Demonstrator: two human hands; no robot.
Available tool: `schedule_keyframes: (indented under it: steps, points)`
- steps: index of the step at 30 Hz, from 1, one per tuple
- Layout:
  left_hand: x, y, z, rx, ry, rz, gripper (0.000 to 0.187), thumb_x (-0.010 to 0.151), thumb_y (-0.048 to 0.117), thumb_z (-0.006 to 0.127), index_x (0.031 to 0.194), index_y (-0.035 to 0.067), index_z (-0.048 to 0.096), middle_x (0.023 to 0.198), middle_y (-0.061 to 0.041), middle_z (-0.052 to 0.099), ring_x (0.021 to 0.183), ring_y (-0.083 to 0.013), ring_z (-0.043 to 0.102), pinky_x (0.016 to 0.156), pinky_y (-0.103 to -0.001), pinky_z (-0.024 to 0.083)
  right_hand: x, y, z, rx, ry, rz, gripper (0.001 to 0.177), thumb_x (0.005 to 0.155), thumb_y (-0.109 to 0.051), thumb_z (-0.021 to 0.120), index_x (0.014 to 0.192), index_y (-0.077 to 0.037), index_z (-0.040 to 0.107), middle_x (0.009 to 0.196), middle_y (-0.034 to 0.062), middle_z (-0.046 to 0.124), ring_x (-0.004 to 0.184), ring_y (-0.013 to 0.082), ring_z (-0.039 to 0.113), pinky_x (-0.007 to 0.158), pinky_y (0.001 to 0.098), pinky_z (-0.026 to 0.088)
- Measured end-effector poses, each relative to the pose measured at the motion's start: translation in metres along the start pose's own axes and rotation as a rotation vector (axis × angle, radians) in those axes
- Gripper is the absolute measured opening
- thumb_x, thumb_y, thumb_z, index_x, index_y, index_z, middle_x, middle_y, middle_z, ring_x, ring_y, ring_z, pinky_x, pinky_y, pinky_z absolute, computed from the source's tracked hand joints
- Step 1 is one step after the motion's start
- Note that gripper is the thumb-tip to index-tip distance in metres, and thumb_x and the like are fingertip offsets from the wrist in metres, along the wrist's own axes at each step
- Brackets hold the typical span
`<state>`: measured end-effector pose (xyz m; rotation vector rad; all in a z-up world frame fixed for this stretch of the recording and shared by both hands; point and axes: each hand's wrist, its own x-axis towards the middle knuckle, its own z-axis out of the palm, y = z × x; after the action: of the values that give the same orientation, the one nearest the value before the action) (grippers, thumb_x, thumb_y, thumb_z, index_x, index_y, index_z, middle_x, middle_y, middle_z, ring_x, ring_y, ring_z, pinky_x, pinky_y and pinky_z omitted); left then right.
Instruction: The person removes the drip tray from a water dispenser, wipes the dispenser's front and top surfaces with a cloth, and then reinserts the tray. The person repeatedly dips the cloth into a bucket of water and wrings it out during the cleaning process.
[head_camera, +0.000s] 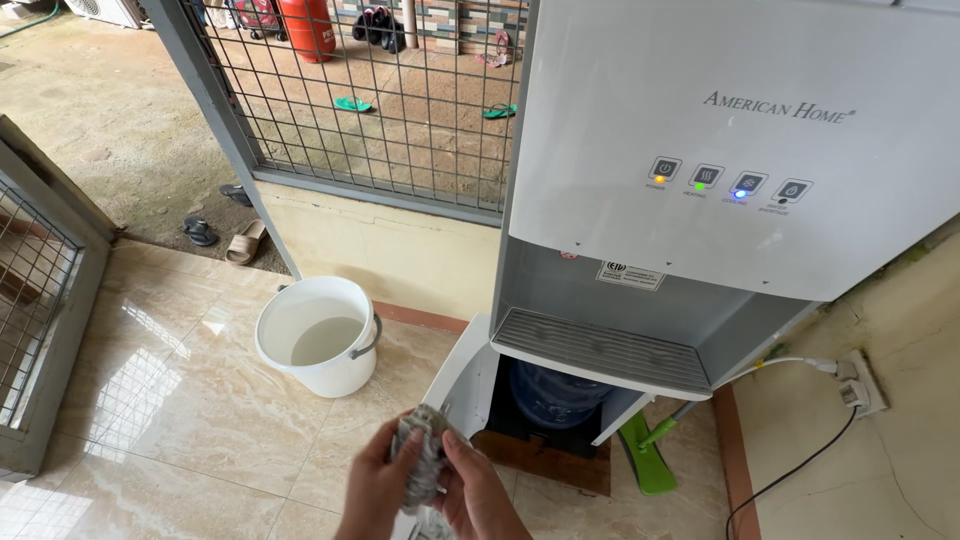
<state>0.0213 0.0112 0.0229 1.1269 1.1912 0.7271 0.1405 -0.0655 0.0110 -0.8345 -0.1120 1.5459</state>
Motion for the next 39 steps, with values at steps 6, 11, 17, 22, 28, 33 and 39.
schedule_keyframes:
  steps: [6, 11, 17, 22, 28, 33, 39]
  points:
    - [0.028, 0.07, 0.013, -0.004, -0.041, 0.136, 0.027, 0.093, 0.01, 0.064, 0.115, 0.0, 0.077, 0.085, -0.01, 0.078, 0.073, -0.0131, 0.067, 0.064, -0.028, 0.055, 0.016, -0.011, 0.008, 0.032, 0.146, -0.467, 0.045, 0.09, -0.012, 0.061, 0.131, 0.006, 0.064, 0.126, 0.0208, 0.072, 0.1, 0.0261, 0.07, 0.077, 0.0376, 0.058]
    - [0.043, 0.136, 0.017, -0.435, -0.227, 0.063, 0.026, 0.097, 0.008, 0.059, 0.114, -0.007, 0.071, 0.092, -0.014, 0.076, 0.078, -0.0186, 0.071, 0.066, -0.032, 0.06, 0.025, -0.041, 0.012, -0.427, 0.539, -0.214, 0.052, 0.09, -0.004, 0.063, 0.139, -0.017, 0.052, 0.128, 0.0035, 0.064, 0.097, 0.0197, 0.068, 0.073, 0.0373, 0.053]
    - [0.042, 0.152, 0.005, -0.42, -0.327, 0.276, 0.031, 0.1, 0.014, 0.056, 0.121, -0.005, 0.068, 0.102, -0.016, 0.077, 0.087, -0.0205, 0.075, 0.077, -0.036, 0.064, 0.055, -0.046, 0.021, -0.328, 0.337, -0.299, 0.035, 0.093, -0.015, 0.064, 0.126, -0.008, 0.068, 0.117, 0.012, 0.074, 0.101, 0.0194, 0.069, 0.087, 0.034, 0.056]
    - [0.074, 0.096, 0.01, 0.232, -0.238, 0.061, 0.042, 0.084, 0.021, 0.073, 0.126, 0.018, 0.071, 0.104, -0.007, 0.08, 0.091, -0.0201, 0.078, 0.08, -0.036, 0.063, 0.079, -0.002, -0.009, -0.644, 0.222, -0.323, 0.037, 0.092, -0.013, 0.065, 0.127, -0.002, 0.069, 0.127, 0.0149, 0.071, 0.115, 0.022, 0.067, 0.098, 0.0359, 0.053]
    - [0.177, 0.041, 0.063, 0.514, -0.005, 0.45, 0.044, 0.087, 0.026, 0.073, 0.128, 0.013, 0.066, 0.122, -0.013, 0.073, 0.109, -0.0304, 0.072, 0.093, -0.04, 0.056, 0.085, 0.062, -0.086, -1.522, 0.267, -0.538, 0.06, 0.09, -0.011, 0.066, 0.147, -0.011, 0.048, 0.159, 0.0094, 0.041, 0.143, 0.0273, 0.045, 0.117, 0.0379, 0.039]
    - [0.217, 0.012, 0.125, 0.75, -0.258, 0.428, 0.059, 0.09, 0.013, 0.066, 0.146, 0.03, 0.053, 0.16, -0.008, 0.037, 0.136, -0.0395, 0.046, 0.109, -0.046, 0.044, 0.089, 0.069, -0.103, -1.402, 0.01, -0.354, 0.078, 0.084, 0.004, 0.057, 0.158, -0.011, 0.037, 0.169, 0.0103, 0.021, 0.152, 0.0286, 0.029, 0.123, 0.0361, 0.031]
    - [0.181, 0.008, 0.105, 0.91, -0.261, 0.501, 0.067, 0.09, 0.004, 0.061, 0.146, 0.039, 0.053, 0.164, -0.004, 0.034, 0.135, -0.0415, 0.047, 0.111, -0.046, 0.045, 0.088, 0.076, -0.095, -0.686, 0.42, -0.126, 0.056, 0.086, 0.004, 0.052, 0.141, -0.004, 0.058, 0.152, 0.015, 0.058, 0.13, 0.0282, 0.072, 0.106, 0.0352, 0.055]
